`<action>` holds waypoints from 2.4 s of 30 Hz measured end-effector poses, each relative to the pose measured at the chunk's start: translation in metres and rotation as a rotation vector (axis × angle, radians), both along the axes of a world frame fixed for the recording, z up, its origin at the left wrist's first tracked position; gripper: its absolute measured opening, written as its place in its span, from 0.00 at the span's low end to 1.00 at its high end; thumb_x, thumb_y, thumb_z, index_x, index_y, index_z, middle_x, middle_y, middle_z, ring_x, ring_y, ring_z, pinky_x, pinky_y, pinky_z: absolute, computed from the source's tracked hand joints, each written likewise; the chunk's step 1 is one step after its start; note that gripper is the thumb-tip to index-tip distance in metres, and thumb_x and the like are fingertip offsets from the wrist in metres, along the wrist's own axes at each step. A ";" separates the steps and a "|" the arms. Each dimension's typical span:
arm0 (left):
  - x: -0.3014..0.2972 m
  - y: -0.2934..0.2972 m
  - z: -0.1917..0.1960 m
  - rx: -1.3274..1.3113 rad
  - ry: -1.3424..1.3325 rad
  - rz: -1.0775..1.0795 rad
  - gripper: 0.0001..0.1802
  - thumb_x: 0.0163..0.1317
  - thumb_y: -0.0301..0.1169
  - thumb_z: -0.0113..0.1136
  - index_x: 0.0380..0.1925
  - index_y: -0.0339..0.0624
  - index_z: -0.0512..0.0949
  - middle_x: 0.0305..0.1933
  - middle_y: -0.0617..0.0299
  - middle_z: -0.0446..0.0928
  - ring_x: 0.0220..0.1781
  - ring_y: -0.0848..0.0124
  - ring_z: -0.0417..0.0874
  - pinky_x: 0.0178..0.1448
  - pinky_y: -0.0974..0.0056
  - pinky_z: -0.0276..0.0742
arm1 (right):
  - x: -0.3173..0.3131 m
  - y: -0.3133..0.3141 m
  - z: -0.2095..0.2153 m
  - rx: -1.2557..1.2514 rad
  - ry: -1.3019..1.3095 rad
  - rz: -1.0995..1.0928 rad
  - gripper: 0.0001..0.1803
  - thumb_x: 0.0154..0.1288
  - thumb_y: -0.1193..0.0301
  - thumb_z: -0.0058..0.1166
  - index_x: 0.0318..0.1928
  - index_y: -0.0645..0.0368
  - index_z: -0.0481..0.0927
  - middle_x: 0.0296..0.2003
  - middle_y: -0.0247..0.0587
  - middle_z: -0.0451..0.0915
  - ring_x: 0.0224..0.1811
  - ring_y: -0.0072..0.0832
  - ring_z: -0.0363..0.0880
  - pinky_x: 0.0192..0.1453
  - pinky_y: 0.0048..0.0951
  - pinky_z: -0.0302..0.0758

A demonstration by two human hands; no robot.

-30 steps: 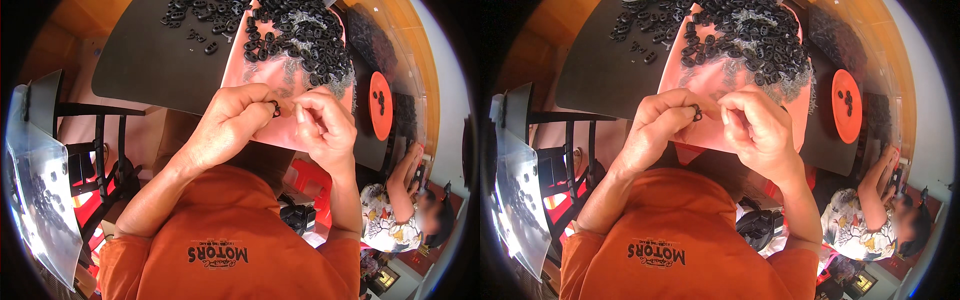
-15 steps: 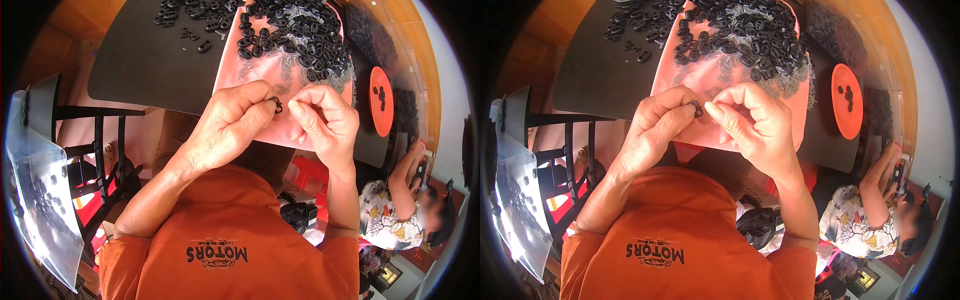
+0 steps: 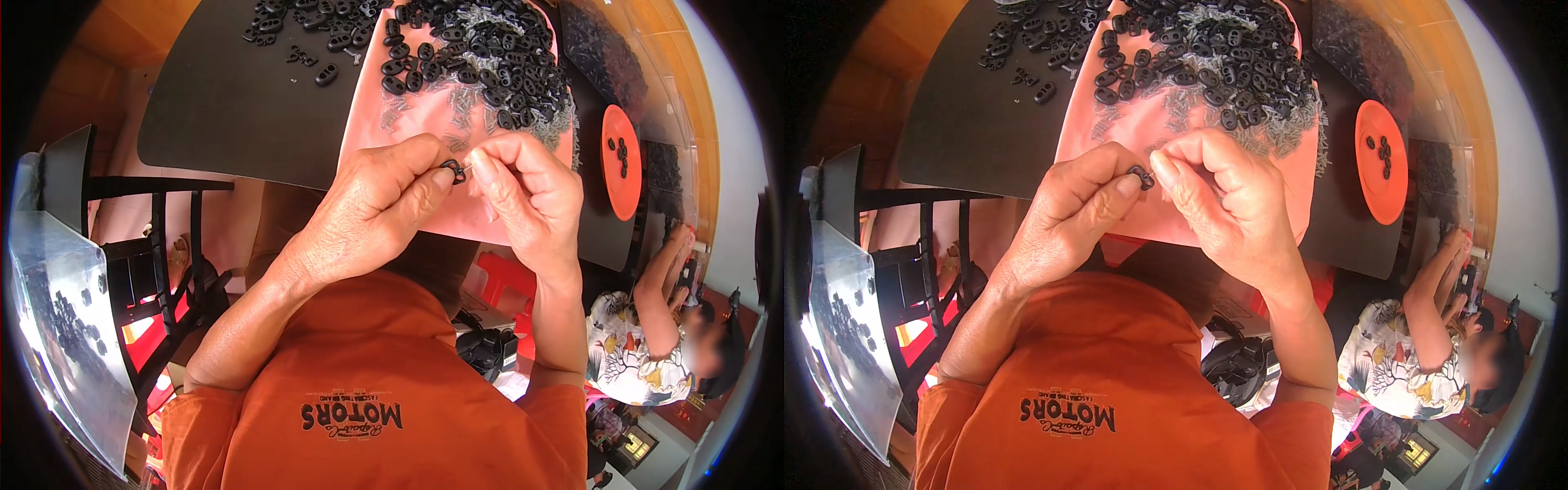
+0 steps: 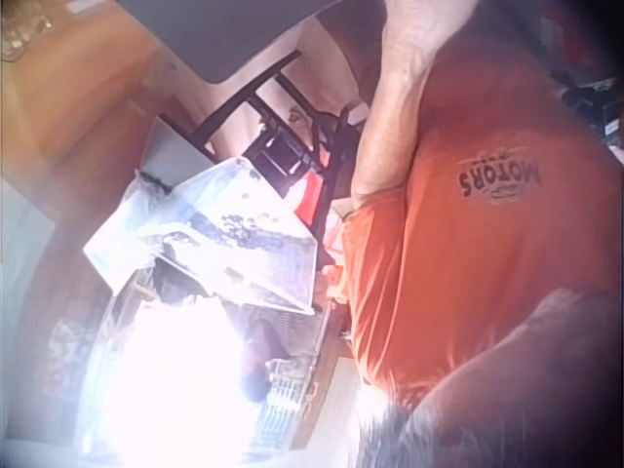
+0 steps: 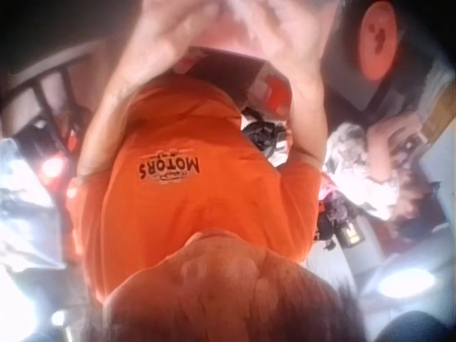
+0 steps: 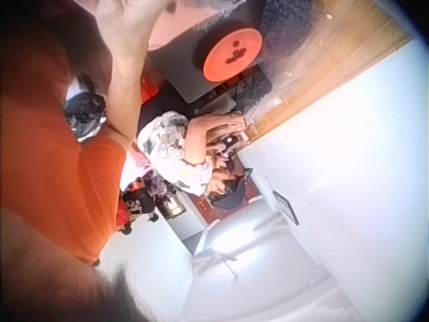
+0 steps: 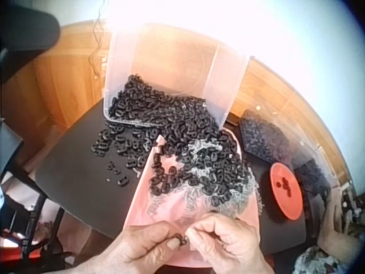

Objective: The person sits at a table and repeatedly picks up small black plastic rings and metal screws from a pink tray. They insert the screws into the rings by hand and place the assembled units onto a red plate. The process is repetitive and involves fine motor manipulation of small components.

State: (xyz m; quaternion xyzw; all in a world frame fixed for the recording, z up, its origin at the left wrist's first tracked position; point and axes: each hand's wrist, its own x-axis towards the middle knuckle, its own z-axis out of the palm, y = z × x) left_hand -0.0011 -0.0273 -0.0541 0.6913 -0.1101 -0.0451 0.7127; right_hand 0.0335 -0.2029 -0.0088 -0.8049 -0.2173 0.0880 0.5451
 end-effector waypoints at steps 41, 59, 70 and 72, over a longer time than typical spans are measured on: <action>-0.001 0.004 0.002 -0.013 -0.056 -0.013 0.03 0.61 0.21 0.51 0.29 0.33 0.71 0.22 0.52 0.69 0.23 0.59 0.72 0.30 0.60 0.69 | -0.001 0.007 -0.004 -0.044 -0.034 0.013 0.08 0.65 0.77 0.56 0.29 0.63 0.73 0.19 0.29 0.69 0.21 0.14 0.63 0.24 0.20 0.61; -0.002 0.003 0.000 -0.082 -0.041 -0.031 0.06 0.64 0.23 0.51 0.28 0.33 0.71 0.21 0.61 0.65 0.23 0.75 0.65 0.28 0.67 0.65 | -0.004 0.001 -0.007 0.163 0.029 0.119 0.03 0.68 0.80 0.50 0.41 0.64 0.73 0.30 0.28 0.73 0.29 0.10 0.66 0.31 0.14 0.65; -0.001 0.008 0.003 -0.016 -0.048 -0.078 0.09 0.67 0.27 0.52 0.29 0.34 0.72 0.23 0.67 0.65 0.26 0.80 0.65 0.28 0.71 0.63 | 0.001 0.005 -0.012 -0.035 -0.184 0.032 0.09 0.65 0.76 0.57 0.29 0.62 0.71 0.20 0.33 0.73 0.20 0.17 0.66 0.23 0.22 0.64; -0.001 0.004 0.002 -0.037 -0.076 -0.040 0.04 0.63 0.23 0.51 0.30 0.33 0.73 0.22 0.59 0.67 0.23 0.72 0.68 0.28 0.66 0.66 | 0.000 0.006 -0.012 -0.052 -0.208 0.020 0.10 0.65 0.76 0.58 0.28 0.62 0.70 0.19 0.33 0.72 0.19 0.17 0.66 0.22 0.22 0.63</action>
